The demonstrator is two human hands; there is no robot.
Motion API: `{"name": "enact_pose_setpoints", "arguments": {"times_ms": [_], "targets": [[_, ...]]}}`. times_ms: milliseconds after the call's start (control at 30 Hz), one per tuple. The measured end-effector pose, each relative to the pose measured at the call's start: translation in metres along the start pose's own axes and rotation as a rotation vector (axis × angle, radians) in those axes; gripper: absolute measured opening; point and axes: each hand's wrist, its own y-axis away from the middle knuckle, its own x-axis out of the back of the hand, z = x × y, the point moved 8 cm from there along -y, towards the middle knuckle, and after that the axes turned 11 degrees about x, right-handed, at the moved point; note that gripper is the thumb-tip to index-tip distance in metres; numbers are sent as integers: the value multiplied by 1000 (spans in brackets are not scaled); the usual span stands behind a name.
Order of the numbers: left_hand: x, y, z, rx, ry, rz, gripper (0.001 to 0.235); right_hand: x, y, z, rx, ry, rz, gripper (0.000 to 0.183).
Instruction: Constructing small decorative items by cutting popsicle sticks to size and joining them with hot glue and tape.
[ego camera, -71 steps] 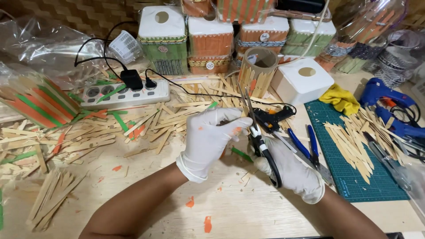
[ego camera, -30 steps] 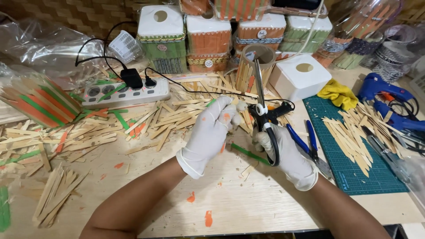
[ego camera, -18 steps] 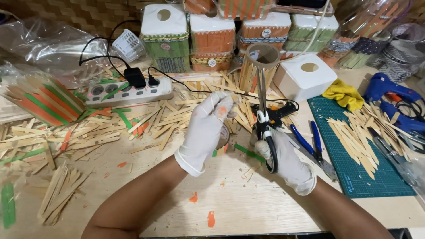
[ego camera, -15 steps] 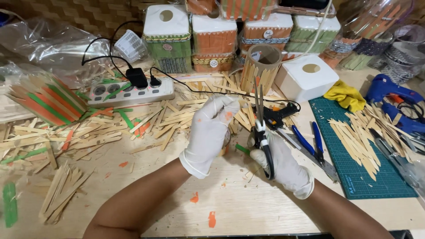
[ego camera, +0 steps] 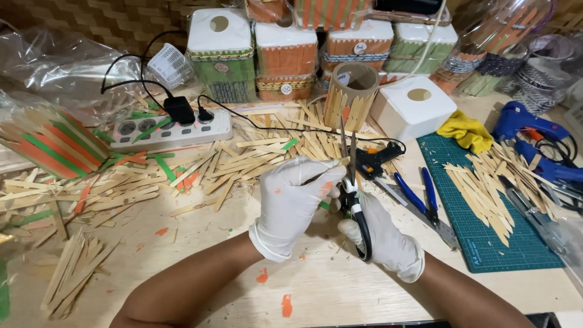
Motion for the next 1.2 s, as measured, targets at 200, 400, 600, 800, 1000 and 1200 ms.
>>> {"name": "enact_pose_setpoints", "arguments": {"times_ms": [200, 400, 600, 800, 1000, 1200], "targets": [[3, -5, -2, 107, 47, 21, 4, 12, -19, -30, 41, 24, -86, 72], [5, -7, -7, 120, 38, 32, 5, 10, -10, 0, -96, 23, -106, 67], [5, -7, -12, 77, -8, 43, 6, 20, -25, -20, -208, 30, -101, 45], [5, -7, -19, 110, 9, 49, 4, 18, -32, -56, -51, -93, -89, 48], [4, -9, -3, 126, -87, 101, 6, 37, -26, -22, -2, -149, 127, 33], [-32, 23, -11, -71, -869, -502, 10, 89, -49, 0, 54, -26, 371, 27]]}}
